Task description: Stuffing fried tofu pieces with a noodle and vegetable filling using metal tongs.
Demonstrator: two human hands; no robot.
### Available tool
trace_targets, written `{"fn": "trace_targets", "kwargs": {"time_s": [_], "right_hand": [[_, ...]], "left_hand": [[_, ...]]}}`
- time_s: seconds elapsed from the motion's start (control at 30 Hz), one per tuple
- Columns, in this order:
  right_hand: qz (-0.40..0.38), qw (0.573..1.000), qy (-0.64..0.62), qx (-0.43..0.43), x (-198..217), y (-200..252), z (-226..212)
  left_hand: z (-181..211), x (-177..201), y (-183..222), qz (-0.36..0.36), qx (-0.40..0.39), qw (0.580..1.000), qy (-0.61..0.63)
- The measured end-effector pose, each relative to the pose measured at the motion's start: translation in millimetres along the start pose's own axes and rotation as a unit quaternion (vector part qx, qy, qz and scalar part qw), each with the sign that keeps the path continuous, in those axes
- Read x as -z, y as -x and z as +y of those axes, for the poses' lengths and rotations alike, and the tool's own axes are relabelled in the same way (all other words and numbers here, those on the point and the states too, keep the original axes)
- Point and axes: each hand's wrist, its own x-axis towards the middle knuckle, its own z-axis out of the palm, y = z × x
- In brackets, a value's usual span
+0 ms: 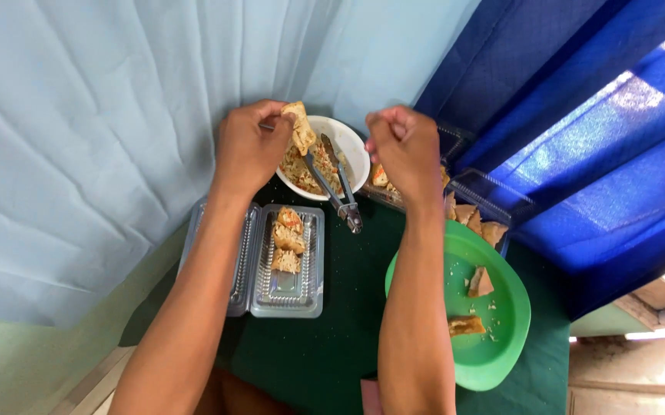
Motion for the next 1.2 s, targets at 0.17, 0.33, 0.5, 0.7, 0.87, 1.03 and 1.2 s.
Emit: {"fn": "trace_targets", "kwargs": {"time_s": [0.17, 0.33, 0.5, 0.7, 0.87, 1.03, 1.2], "right_hand": [[-0.124, 0.968, 0.207, -0.063, 21, 12, -14], [-0.234, 0.919, 0.286, -0.139, 1, 18, -26], [-0.293, 0.9, 0.265, -0.184, -13, 20, -19], [-0.105, 0.923, 0.336, -0.158, 13, 3, -10], [0.046, 0.979, 0.174, -0.093, 8, 5, -26], [0.092, 0.984, 0.125, -0.083, -15, -14, 19], [0.068, 0.994, 0.073, -0.053, -6, 1, -10]], "left_hand": [[-7, -16, -12, 0.017, -0.027, 0.997, -0.077], [0, -17, -2, 0.034, -0.062, 0.994, -0.083], [-3, -19, 2, 0.037, -0.042, 0.995, -0.085], [-8, -18, -2, 0.021, -0.003, 0.998, -0.06], [8, -20, -18, 0.004, -0.004, 0.999, -0.037], [2, -21, -15, -0.024, 0.035, 0.999, 0.005], [0, -13, -1, -0.024, 0.08, 0.996, -0.015]]}}
